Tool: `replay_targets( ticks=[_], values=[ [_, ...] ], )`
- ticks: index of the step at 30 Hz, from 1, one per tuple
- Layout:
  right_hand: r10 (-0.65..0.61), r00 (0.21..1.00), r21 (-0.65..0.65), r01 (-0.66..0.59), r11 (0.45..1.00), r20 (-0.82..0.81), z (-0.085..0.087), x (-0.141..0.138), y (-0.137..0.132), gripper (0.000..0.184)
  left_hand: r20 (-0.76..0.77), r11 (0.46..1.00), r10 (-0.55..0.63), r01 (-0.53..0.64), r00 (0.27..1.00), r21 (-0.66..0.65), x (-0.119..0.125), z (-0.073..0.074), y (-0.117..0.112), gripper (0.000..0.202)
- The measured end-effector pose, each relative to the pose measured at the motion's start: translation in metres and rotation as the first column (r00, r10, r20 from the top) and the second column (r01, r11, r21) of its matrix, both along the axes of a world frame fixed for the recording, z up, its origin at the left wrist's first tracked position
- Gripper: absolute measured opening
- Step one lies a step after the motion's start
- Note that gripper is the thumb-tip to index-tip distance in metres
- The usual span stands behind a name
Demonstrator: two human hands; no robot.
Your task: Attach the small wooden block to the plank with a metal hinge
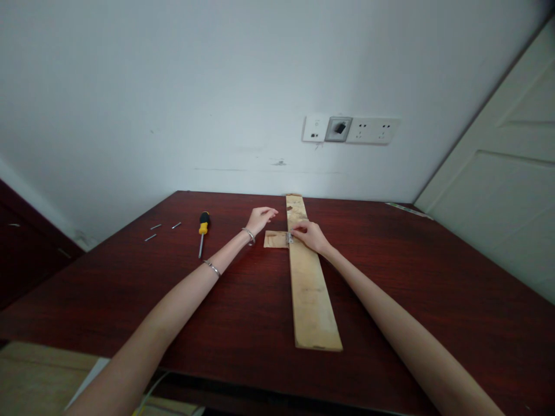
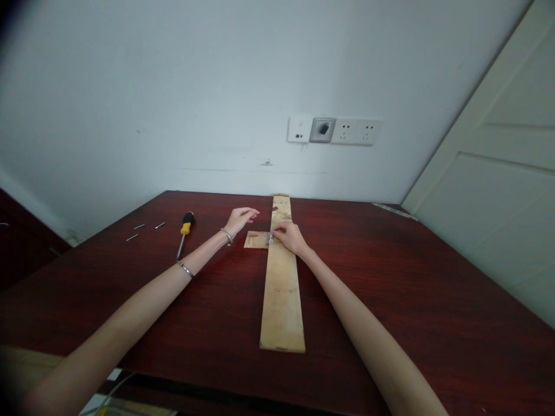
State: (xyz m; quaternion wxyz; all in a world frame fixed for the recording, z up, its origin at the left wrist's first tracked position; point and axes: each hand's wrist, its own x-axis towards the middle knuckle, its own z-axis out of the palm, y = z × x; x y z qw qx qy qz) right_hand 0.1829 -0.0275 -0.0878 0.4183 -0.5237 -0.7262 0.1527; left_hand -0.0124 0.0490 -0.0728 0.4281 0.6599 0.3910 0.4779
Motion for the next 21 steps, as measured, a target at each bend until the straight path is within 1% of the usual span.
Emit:
replay_targets(
  ticks=[6, 12, 17, 21],
  values=[
    [-0.007, 0.997, 0.019, 0.005, 1.0, 0.078, 0.0027, -0.0008, -0.0024, 0.011, 0.004, 1.0, -0.006, 0.006, 1.0, -0.007, -0.0004, -0.0017, 0.0001, 0.019],
    [-0.006, 0.993, 0.048, 0.0, 0.999, 0.119, 0.0022, -0.001, -0.002, 0.01, 0.005, 1.0, -0.013, 0.013, 1.0, -0.01, 0.0, -0.0025, -0.0007, 0.023],
    [0.014, 0.994, 0.043, -0.019, 0.999, 0.104, -0.001, 0.0002, -0.0001, 0.012, 0.004, 1.0, -0.012, 0.012, 1.0, -0.027, 0.0008, -0.0026, -0.0019, 0.021],
    [0.04, 0.998, 0.011, -0.041, 0.999, 0.049, -0.0048, 0.0049, 0.0035, 0.017, 0.006, 0.999, -0.018, 0.018, 1.0, -0.032, 0.0012, -0.0022, -0.0021, 0.021]
  ],
)
